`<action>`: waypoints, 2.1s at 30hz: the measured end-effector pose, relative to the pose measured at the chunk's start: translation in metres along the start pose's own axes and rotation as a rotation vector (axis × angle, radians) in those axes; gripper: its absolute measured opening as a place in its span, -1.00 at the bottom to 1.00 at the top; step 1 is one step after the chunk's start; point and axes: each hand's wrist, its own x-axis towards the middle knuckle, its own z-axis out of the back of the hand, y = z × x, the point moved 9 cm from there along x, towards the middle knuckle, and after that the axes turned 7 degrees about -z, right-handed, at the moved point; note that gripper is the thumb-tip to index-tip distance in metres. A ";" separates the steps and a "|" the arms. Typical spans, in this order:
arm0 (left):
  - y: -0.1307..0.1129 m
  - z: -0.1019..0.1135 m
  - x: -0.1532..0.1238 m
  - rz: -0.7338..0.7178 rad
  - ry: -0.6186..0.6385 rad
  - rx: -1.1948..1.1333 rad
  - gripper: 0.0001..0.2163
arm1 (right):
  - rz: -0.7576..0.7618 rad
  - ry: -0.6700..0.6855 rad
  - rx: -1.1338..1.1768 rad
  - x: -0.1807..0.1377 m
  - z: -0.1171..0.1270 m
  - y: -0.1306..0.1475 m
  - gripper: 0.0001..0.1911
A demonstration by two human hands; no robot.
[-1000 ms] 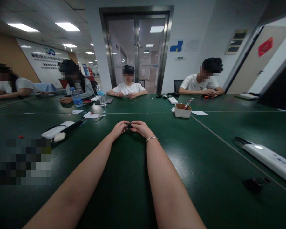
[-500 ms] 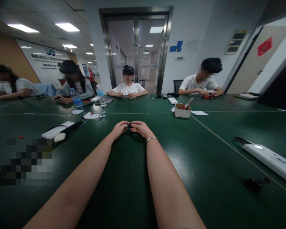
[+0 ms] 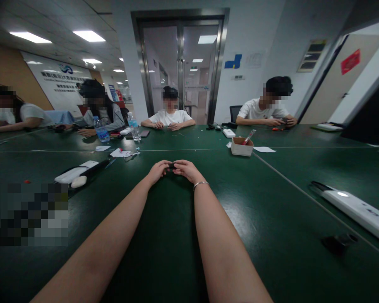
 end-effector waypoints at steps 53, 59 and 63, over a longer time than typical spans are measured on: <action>0.008 0.001 0.003 0.001 0.019 -0.050 -0.75 | 0.002 -0.022 0.003 -0.003 -0.002 0.002 -0.81; 0.009 0.005 0.004 -0.015 -0.051 -0.026 -0.80 | 0.018 -0.012 -0.017 -0.003 -0.001 0.002 -0.79; 0.010 0.008 0.004 -0.015 -0.080 -0.020 -0.83 | 0.012 -0.013 -0.083 -0.002 -0.004 0.003 -0.78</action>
